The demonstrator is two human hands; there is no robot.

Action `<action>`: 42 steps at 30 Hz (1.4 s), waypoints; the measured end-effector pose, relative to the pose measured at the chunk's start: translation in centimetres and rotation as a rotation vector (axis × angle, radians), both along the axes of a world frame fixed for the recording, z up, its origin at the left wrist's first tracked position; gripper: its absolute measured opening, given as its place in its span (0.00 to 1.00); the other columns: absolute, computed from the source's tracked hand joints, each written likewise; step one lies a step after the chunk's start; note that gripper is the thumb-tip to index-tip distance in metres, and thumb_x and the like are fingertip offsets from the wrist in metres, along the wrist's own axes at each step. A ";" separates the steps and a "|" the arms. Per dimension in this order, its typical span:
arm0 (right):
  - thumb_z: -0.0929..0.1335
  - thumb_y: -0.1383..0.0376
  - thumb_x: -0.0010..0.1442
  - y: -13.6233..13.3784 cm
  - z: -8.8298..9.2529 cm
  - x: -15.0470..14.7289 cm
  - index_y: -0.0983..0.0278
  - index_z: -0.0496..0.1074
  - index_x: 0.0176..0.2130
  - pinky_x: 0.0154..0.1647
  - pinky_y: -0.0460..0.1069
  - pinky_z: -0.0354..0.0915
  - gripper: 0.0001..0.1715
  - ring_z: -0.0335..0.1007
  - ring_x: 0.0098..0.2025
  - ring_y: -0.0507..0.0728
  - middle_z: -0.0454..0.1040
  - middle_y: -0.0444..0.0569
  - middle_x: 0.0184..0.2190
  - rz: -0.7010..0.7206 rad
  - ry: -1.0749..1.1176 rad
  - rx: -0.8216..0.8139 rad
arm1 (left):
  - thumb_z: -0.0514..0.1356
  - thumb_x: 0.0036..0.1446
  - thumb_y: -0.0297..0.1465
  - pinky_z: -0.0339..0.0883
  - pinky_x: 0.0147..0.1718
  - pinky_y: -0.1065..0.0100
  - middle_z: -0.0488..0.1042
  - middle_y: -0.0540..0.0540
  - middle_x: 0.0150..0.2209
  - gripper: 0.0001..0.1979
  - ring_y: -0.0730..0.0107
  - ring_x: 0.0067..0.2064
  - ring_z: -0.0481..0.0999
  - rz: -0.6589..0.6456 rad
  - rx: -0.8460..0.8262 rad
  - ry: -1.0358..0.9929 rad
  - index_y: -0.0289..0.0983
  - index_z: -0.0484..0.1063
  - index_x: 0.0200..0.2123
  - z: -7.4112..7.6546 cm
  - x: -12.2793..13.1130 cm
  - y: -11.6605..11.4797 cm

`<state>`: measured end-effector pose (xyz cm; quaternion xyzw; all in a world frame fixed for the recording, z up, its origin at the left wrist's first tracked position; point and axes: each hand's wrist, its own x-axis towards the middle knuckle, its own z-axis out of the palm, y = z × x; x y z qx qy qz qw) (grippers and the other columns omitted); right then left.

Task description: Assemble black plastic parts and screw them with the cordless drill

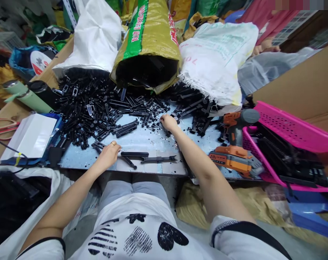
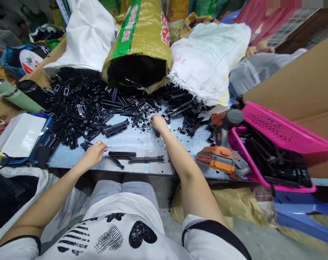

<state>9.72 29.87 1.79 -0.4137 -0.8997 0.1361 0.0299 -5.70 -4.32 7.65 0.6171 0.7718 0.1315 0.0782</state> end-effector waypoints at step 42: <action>0.62 0.52 0.63 -16.5 -3.2 9.4 0.64 0.63 0.58 0.41 0.50 0.66 0.29 0.69 0.41 0.56 0.73 0.54 0.38 0.662 0.360 0.141 | 0.55 0.59 0.40 0.63 0.42 0.56 0.73 0.38 0.41 0.20 0.53 0.44 0.70 -0.149 0.125 0.064 0.35 0.66 0.51 -6.4 7.6 3.7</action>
